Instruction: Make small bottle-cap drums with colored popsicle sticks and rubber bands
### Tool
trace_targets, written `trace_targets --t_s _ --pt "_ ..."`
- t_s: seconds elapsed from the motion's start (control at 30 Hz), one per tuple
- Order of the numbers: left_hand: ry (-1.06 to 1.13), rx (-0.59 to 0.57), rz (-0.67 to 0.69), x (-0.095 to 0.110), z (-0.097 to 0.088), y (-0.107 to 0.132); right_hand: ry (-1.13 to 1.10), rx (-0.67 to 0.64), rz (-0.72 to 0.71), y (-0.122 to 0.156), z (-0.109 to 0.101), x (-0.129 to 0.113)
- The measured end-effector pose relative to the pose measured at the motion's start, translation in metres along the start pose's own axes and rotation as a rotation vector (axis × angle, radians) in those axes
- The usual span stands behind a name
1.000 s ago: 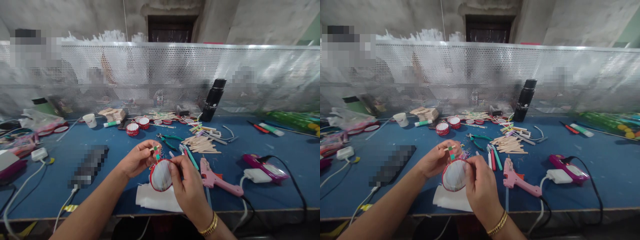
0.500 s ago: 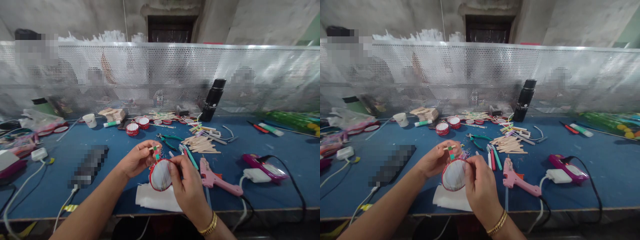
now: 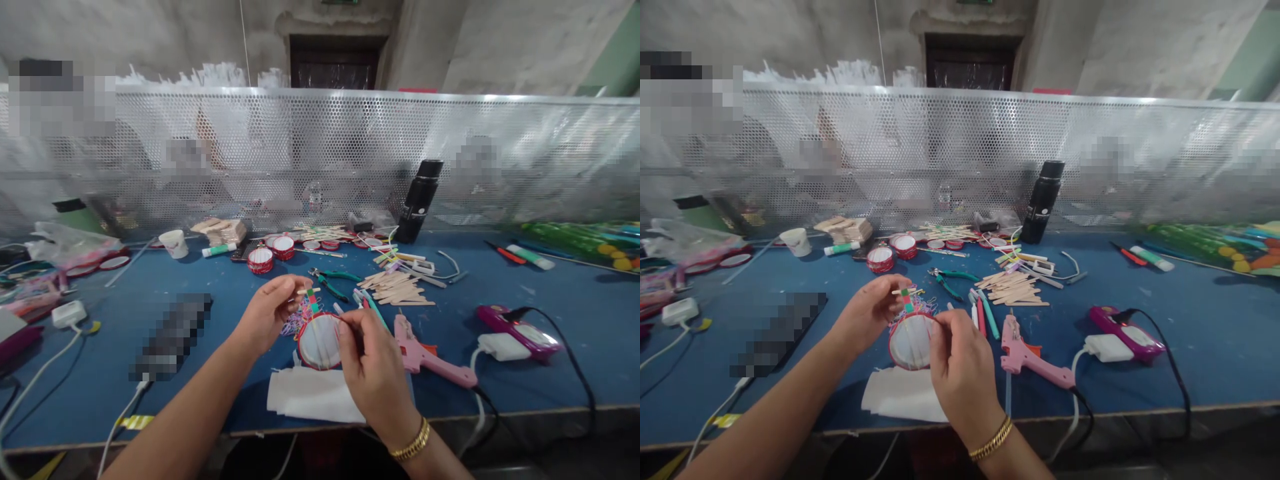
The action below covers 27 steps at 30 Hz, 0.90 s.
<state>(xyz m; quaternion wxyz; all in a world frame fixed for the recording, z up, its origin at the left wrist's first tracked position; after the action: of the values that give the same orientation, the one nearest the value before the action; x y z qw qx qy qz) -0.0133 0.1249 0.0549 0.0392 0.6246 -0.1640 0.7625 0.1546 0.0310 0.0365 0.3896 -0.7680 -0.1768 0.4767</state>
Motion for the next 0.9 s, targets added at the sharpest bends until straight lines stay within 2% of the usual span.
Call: trace_targets --t_s 0.1,0.53,0.83,0.9 --pt "0.005 0.013 0.010 0.0006 0.0007 -0.0002 -0.005 -0.006 0.020 0.0009 0.0017 0.0004" --pt "0.040 -0.108 -0.078 0.0003 0.0021 0.0027 -0.030 -0.013 0.051 0.0018 0.0027 -0.0004" --pt "-0.214 0.041 0.202 0.0079 0.0027 0.0025 0.037 0.007 -0.003 0.0039 0.0059 0.0014" --pt "-0.262 0.059 0.225 0.0075 0.0008 0.0025 0.026 0.009 0.013 0.0042 0.0070 0.0018"
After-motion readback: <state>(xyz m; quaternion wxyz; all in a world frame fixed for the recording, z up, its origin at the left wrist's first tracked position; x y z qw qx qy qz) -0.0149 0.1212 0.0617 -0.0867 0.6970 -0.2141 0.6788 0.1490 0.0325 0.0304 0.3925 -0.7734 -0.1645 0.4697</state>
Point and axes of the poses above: each hand's wrist, its own y-axis away from the middle knuckle, its own z-axis out of the palm, x = y × z, the point moved 3 cm from there along -y, towards the middle knuckle, and after that the axes turned 14 degrees about -y, right-handed, at the moved point
